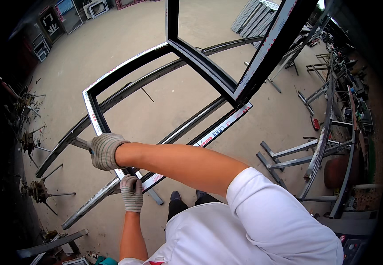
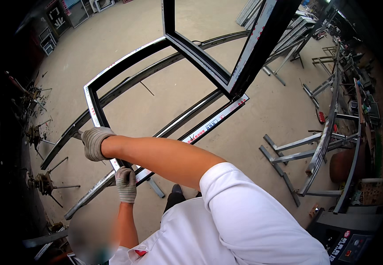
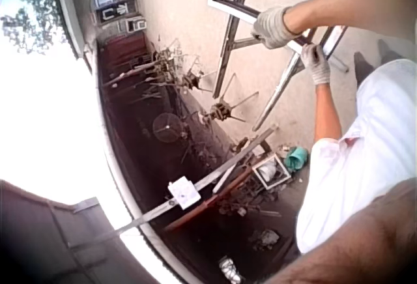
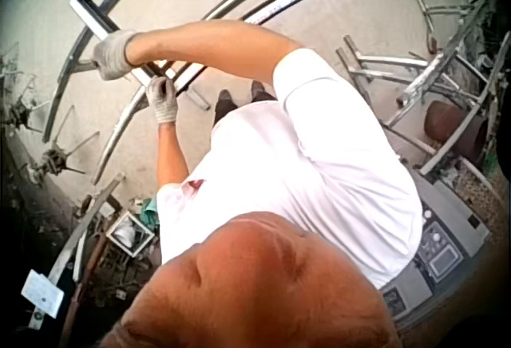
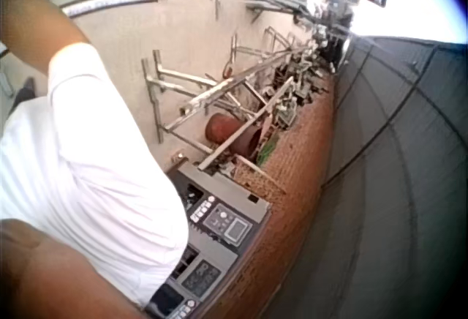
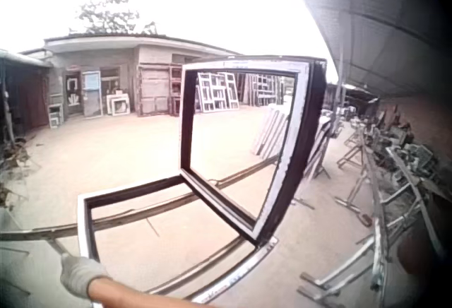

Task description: The person uses a cordless drill to fasten screws into a black window frame, then switches to a manual screwdriver to tighten additional fasteners. The person works on a single frame placed on a metal stand in a workshop.

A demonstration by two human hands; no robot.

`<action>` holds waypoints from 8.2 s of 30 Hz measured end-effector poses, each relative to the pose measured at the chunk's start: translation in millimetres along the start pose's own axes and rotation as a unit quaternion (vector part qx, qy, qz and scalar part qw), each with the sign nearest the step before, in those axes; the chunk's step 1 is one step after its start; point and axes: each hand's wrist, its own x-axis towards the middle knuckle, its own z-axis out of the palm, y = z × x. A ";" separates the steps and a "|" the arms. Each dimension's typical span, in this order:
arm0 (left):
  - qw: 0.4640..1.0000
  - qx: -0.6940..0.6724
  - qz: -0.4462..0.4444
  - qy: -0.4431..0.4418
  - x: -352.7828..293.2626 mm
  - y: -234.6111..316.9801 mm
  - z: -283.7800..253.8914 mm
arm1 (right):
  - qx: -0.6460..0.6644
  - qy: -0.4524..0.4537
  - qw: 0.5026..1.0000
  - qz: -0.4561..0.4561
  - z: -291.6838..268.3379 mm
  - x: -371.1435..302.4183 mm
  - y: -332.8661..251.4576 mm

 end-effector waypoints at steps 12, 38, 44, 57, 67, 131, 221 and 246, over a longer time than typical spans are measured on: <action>0.996 0.010 0.073 -0.057 -1.9 -4.0 -2.2 | 0.407 0.379 0.778 0.291 94.7 -232.8 141.8; 0.979 0.105 0.158 -0.069 -40.8 4.7 -4.6 | 0.230 0.643 0.154 0.715 502.2 -660.7 -72.6; 0.952 0.125 0.255 -0.114 -126.2 73.1 18.6 | 0.240 0.643 0.083 0.722 579.2 -737.2 -123.6; 0.659 -0.175 0.162 -0.714 -366.5 309.0 210.1 | 0.296 0.611 -0.163 0.716 743.1 -824.3 -270.2; 0.380 -0.251 0.342 -0.822 -612.0 649.0 232.4 | 0.256 0.597 -0.493 0.579 823.3 -757.9 -345.7; 0.083 -0.208 0.112 -0.968 -1005.6 879.4 -62.9 | -0.135 0.849 -0.183 0.476 769.5 -1170.7 -585.0; 0.564 -0.706 -0.401 -0.147 -139.2 69.1 -198.4 | 0.267 0.334 0.898 0.105 218.4 -255.9 -164.5; 0.644 -0.642 -0.407 -0.092 32.8 9.9 -150.2 | 0.301 0.233 0.921 0.087 96.4 -124.7 -39.6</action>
